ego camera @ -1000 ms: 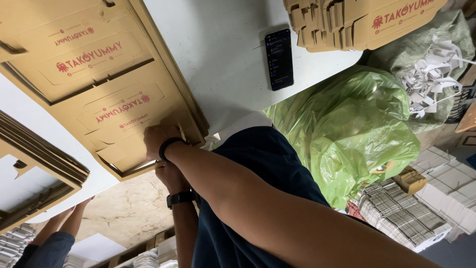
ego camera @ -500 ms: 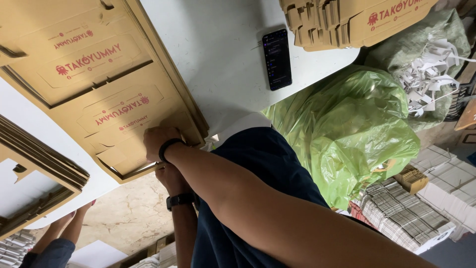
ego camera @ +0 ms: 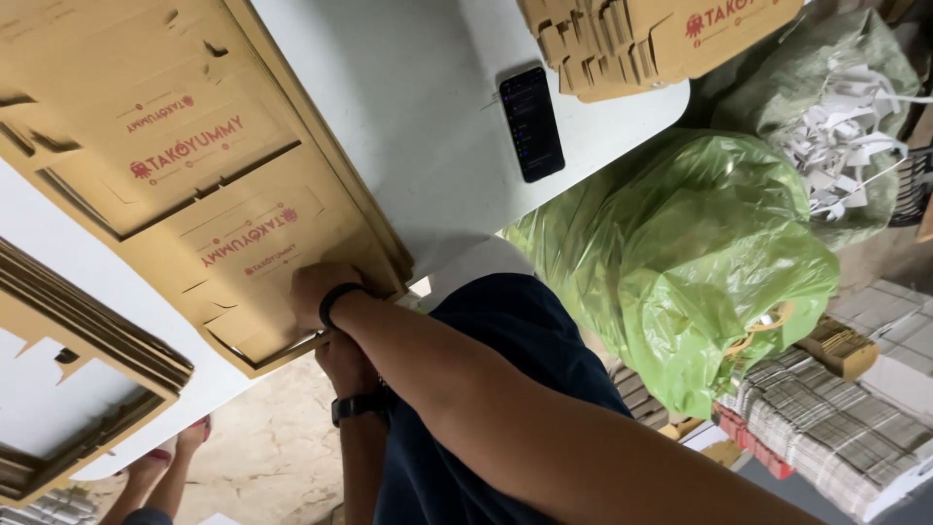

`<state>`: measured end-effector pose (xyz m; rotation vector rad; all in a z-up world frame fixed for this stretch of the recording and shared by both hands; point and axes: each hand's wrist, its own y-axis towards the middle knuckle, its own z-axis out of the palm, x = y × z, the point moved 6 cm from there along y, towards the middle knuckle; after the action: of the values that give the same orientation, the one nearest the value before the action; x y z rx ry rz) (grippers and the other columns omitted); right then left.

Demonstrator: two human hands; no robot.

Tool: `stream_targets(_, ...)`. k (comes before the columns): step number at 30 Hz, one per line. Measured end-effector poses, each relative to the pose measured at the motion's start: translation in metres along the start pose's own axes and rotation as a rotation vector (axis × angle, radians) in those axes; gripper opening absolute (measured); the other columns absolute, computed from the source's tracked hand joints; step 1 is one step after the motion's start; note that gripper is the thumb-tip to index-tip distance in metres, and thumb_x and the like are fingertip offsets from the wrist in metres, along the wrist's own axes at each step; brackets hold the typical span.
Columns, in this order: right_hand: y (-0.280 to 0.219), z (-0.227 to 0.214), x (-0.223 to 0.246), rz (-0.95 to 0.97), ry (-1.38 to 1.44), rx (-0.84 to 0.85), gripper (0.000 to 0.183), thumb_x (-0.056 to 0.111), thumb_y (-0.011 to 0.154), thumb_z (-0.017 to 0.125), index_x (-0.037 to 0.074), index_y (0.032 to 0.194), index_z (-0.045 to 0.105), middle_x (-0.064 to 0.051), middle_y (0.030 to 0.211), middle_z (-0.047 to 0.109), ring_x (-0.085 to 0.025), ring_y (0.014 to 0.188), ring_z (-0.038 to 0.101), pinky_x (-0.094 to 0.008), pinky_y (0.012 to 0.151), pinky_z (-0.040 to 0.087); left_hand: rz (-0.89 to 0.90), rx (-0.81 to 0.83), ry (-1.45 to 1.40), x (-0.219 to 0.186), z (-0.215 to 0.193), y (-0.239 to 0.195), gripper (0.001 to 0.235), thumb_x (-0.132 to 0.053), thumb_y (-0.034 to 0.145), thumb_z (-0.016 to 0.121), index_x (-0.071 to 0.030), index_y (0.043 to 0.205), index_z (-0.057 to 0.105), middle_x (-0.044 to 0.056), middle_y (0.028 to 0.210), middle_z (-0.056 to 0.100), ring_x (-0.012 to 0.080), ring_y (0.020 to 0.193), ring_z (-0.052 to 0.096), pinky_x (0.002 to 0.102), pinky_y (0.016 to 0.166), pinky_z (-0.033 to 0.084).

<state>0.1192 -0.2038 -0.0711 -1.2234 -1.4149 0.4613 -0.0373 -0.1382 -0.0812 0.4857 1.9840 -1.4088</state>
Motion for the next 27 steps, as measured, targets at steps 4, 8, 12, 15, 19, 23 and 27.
stream_targets(4,-0.023,-0.019,0.003,-0.072,0.226,0.028,0.029,0.038,0.079,0.072,0.009,0.073,0.077,-0.008,0.066,0.072,-0.026,0.073,0.075,-0.04,0.077,0.059,-0.182,-0.107,-0.155,0.029,-0.007,0.01,0.02,0.003,0.091,0.06,0.013,0.108,0.057,0.013,0.086,0.058,0.0202,0.079,0.069,0.03,0.083,0.06)
stream_targets(8,-0.001,-0.035,-0.036,-0.101,0.685,-0.137,0.04,0.047,0.084,0.064,0.011,0.068,0.073,-0.007,0.057,0.063,-0.019,0.058,0.064,-0.035,0.061,0.052,-0.42,-0.253,-0.355,0.057,-0.008,0.016,0.025,-0.003,0.082,0.076,0.01,0.097,0.062,0.02,0.082,0.065,0.0319,0.065,0.072,0.051,0.071,0.066)
stream_targets(12,-0.061,-0.049,-0.119,-0.055,0.743,-0.249,0.041,0.042,0.085,0.066,0.006,0.068,0.075,-0.013,0.058,0.061,-0.021,0.059,0.059,-0.042,0.059,0.047,-0.43,-0.25,-0.339,0.078,-0.02,0.015,0.031,-0.015,0.086,0.082,0.01,0.092,0.065,0.024,0.075,0.067,0.0345,0.064,0.075,0.05,0.063,0.067)
stream_targets(15,-0.088,-0.024,-0.163,0.168,0.908,-0.3,0.036,0.035,0.085,0.069,0.004,0.068,0.067,-0.007,0.047,0.049,-0.015,0.042,0.05,-0.029,0.046,0.039,-0.481,-0.182,-0.346,0.048,-0.027,0.003,0.046,-0.023,0.09,0.082,0.018,0.101,0.063,0.034,0.089,0.069,0.0402,0.082,0.077,0.053,0.076,0.066)
stream_targets(19,-0.101,0.039,-0.178,0.338,0.879,-0.096,0.059,0.054,0.095,0.058,-0.002,0.11,0.067,-0.019,0.074,0.067,-0.023,0.056,0.064,-0.032,0.049,0.05,-0.57,0.123,-0.154,0.016,-0.018,-0.005,0.055,-0.018,0.081,0.089,0.016,0.115,0.063,0.036,0.106,0.069,0.044,0.096,0.074,0.056,0.081,0.064)
stream_targets(23,-0.074,0.098,-0.176,0.32,0.999,-0.048,0.085,0.071,0.095,0.055,-0.001,0.141,0.054,-0.021,0.087,0.073,-0.025,0.057,0.069,-0.032,0.05,0.054,0.139,0.303,0.754,-0.046,-0.001,-0.005,0.045,-0.055,0.082,0.08,-0.019,0.108,0.072,0.008,0.103,0.076,0.0296,0.102,0.074,0.046,0.088,0.062)
stream_targets(27,-0.084,0.105,-0.152,0.307,0.991,-0.157,0.06,0.058,0.103,0.048,0.005,0.113,0.073,-0.015,0.078,0.074,-0.022,0.053,0.067,-0.029,0.042,0.052,0.685,0.37,0.83,-0.125,0.054,-0.005,0.082,-0.02,0.075,0.089,-0.007,0.147,0.053,0.023,0.151,0.05,0.0442,0.145,0.041,0.056,0.119,0.036)
